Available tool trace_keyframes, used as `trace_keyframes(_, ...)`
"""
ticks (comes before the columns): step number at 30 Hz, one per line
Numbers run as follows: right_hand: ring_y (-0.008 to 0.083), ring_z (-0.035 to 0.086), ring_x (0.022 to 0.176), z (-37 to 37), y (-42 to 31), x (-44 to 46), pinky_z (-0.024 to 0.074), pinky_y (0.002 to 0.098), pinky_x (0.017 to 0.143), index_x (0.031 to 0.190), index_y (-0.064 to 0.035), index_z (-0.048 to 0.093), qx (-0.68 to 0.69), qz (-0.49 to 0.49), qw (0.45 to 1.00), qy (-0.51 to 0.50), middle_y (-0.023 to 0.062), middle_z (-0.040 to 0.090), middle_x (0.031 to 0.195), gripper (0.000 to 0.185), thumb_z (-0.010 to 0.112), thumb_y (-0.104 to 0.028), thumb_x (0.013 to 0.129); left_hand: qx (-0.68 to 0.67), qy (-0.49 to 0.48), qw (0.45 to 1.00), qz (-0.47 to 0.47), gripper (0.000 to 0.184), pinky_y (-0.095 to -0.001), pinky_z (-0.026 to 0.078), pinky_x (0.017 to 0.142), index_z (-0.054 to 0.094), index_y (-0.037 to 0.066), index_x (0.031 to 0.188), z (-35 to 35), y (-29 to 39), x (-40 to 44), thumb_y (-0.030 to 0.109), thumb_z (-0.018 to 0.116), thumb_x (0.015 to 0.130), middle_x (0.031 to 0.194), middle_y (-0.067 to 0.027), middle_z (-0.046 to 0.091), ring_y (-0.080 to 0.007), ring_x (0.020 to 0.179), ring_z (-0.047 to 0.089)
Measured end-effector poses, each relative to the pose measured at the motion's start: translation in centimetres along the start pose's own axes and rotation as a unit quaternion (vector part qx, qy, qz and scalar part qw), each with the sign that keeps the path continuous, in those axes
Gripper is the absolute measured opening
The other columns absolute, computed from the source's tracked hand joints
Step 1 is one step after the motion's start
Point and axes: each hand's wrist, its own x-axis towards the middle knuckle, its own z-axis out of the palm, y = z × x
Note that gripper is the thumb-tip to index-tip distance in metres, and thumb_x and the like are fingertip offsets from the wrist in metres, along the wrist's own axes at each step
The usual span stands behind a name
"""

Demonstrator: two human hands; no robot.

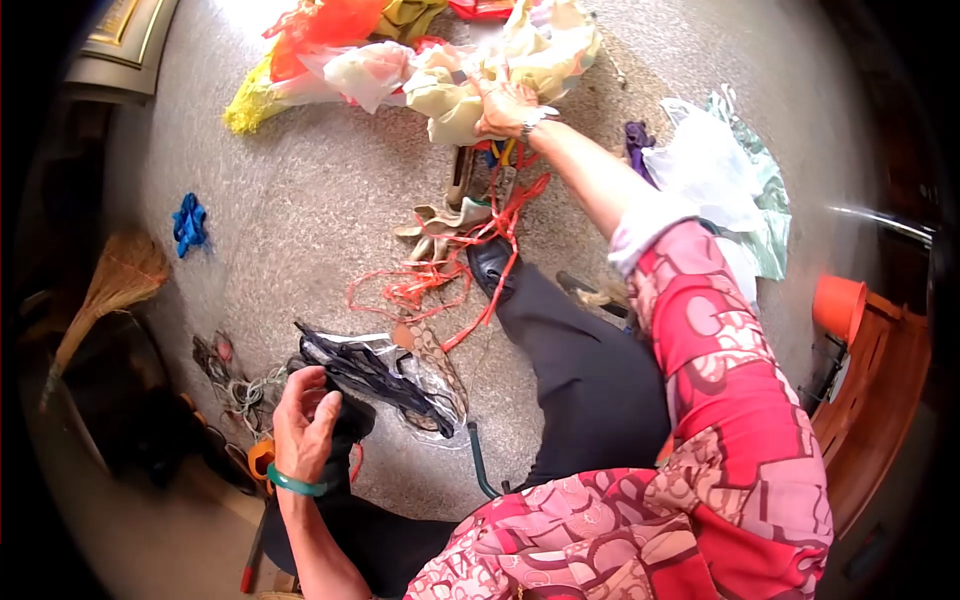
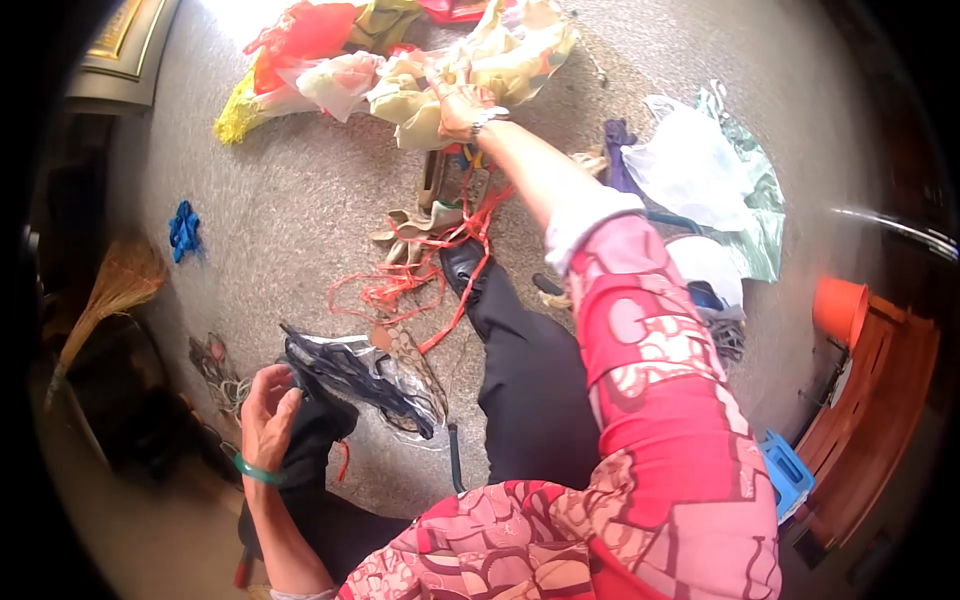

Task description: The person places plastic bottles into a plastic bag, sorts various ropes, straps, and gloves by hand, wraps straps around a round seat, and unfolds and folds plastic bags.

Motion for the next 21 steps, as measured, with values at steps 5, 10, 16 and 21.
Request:
trace_keyframes(5,0.0369,0.057,0.087,3.0,-2.0,-1.4,0.0466,0.0436,0.073,0.078,-0.0035,0.059,0.026,-0.009,0.995,-0.101,0.0208,0.057,0.091,0.016,0.052,-0.012,0.067,-0.052,-0.014,0.998,0.038,0.031,-0.0279,0.044,0.074,0.050,0.001,0.107,-0.1,1.2,-0.4,0.011,0.058,0.079,0.097,-0.0082,0.056,-0.0152,0.084,0.054)
trace_keyframes(10,0.0346,0.057,0.085,-4.4,-3.6,-7.1,0.0467,0.0421,0.069,0.079,0.0001,0.057,0.035,-0.118,0.992,-0.004,0.0185,0.056,0.088,0.019,0.052,-0.009,0.064,-0.067,0.021,0.995,0.073,0.031,-0.0274,0.044,0.075,0.050,0.001,0.106,-0.2,1.1,-1.5,0.013,0.058,0.079,0.094,-0.0077,0.057,-0.0142,0.083,0.054)
trace_keyframes(16,0.0336,0.059,0.075,-14.4,-11.8,-15.2,0.0489,0.0401,0.065,0.083,-0.0018,0.057,0.083,-0.317,0.944,0.038,0.0148,0.054,0.086,0.019,0.055,-0.005,0.064,-0.221,0.023,0.975,0.006,0.048,-0.0273,0.043,0.077,0.044,0.004,0.119,-0.6,2.6,-3.0,0.041,0.044,0.088,0.108,-0.0092,0.053,-0.0169,0.092,0.052)
trace_keyframes(21,0.0299,0.061,0.069,-17.2,-20.3,-23.2,0.0498,0.0381,0.058,0.078,-0.0009,0.058,0.011,-0.488,0.873,-0.006,0.0144,0.053,0.088,0.013,0.057,-0.006,0.065,-0.480,-0.070,0.873,0.042,0.060,-0.0310,0.046,0.077,0.038,0.002,0.125,-0.7,1.9,-3.0,0.046,0.045,0.085,0.116,-0.0111,0.051,-0.0198,0.097,0.053)
